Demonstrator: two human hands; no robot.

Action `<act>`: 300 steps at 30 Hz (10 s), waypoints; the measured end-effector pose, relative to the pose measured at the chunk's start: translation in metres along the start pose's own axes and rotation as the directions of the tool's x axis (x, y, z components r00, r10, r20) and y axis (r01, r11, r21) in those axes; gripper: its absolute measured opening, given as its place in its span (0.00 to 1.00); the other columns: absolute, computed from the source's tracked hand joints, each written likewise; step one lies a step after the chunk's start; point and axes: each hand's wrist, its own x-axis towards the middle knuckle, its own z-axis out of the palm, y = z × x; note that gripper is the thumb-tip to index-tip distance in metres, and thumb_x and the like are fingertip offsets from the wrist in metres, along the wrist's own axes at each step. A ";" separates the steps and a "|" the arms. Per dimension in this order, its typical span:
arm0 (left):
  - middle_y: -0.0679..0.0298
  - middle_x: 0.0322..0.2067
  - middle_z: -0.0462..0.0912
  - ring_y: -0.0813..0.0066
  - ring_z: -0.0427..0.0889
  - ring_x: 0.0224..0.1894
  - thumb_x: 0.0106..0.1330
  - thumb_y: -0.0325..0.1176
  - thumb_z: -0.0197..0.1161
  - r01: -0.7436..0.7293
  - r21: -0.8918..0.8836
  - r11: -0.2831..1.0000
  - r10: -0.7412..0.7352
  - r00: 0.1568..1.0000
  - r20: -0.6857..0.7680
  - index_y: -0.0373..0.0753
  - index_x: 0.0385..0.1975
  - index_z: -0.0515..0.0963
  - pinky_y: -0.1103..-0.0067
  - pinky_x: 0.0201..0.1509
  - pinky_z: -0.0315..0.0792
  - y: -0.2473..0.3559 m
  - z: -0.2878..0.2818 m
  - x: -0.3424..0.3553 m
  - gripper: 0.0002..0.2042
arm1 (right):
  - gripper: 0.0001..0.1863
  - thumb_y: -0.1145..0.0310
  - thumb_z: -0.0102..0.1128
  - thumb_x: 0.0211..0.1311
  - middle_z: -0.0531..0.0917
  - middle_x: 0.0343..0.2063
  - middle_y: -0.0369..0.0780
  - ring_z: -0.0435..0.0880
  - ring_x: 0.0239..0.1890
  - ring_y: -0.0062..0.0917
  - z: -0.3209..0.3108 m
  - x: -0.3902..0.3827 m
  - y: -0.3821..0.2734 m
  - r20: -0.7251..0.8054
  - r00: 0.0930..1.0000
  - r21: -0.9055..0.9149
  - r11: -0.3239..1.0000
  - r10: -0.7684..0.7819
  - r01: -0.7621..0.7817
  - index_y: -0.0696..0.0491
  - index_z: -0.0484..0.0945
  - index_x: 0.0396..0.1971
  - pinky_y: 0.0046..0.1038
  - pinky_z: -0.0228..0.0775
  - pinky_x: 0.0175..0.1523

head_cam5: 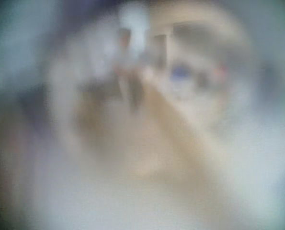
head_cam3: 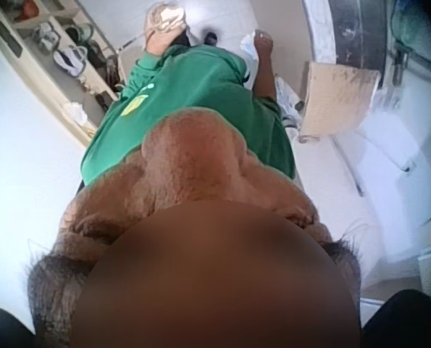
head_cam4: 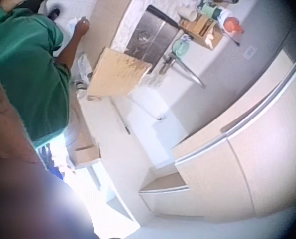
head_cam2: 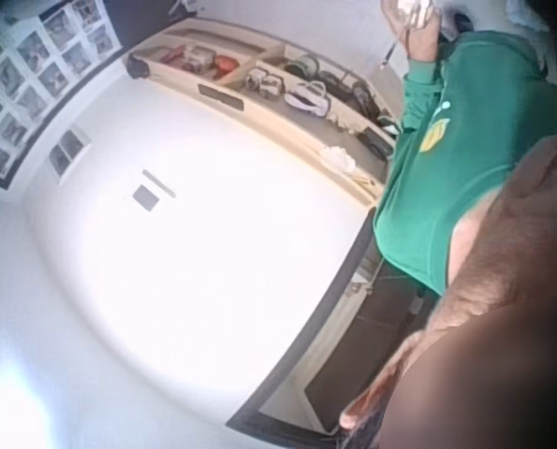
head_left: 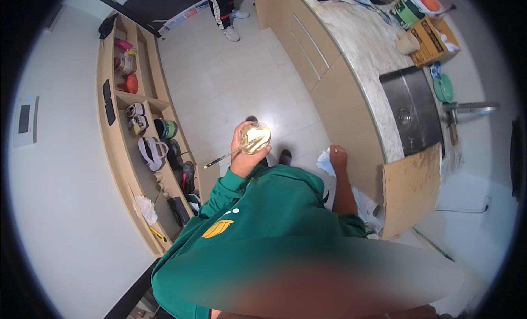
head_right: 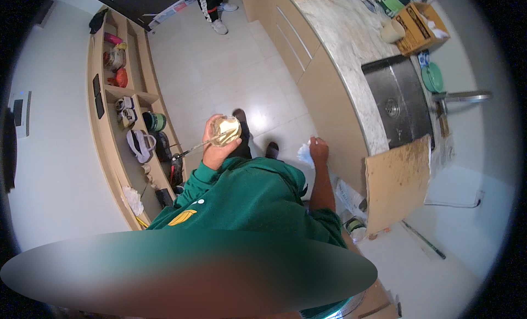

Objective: The person paints a ceiling using a brush and a small container of paint. They repeatedly apply paint and wipe the surface with a cloth. Other people are present in the room, and the person moves around the space while working.

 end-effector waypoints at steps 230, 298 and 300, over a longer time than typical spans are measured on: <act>0.54 0.59 0.70 0.58 0.71 0.64 0.52 0.33 0.80 -0.427 0.150 0.891 0.278 0.777 0.564 0.39 0.67 0.64 0.68 0.69 0.66 -0.066 0.108 0.908 0.41 | 0.26 0.48 0.48 0.78 0.87 0.47 0.44 0.88 0.48 0.38 -0.105 0.641 -0.451 0.312 0.937 0.938 -0.210 0.160 -0.276 0.56 0.77 0.56 0.43 0.80 0.57; 0.53 0.60 0.70 0.55 0.72 0.64 0.50 0.36 0.81 -0.367 0.142 0.919 0.227 0.790 0.570 0.41 0.66 0.65 0.65 0.68 0.67 -0.064 0.108 0.902 0.42 | 0.26 0.51 0.45 0.81 0.85 0.50 0.45 0.87 0.51 0.38 -0.103 0.630 -0.450 0.256 0.955 0.947 -0.238 0.150 -0.216 0.59 0.74 0.60 0.40 0.79 0.59; 0.53 0.60 0.70 0.55 0.72 0.64 0.50 0.36 0.81 -0.368 0.153 0.917 0.222 0.790 0.572 0.41 0.66 0.65 0.65 0.68 0.67 -0.061 0.108 0.901 0.42 | 0.25 0.51 0.45 0.81 0.86 0.48 0.44 0.87 0.49 0.36 -0.105 0.629 -0.454 0.249 0.948 0.958 -0.197 0.200 -0.210 0.57 0.76 0.57 0.39 0.80 0.56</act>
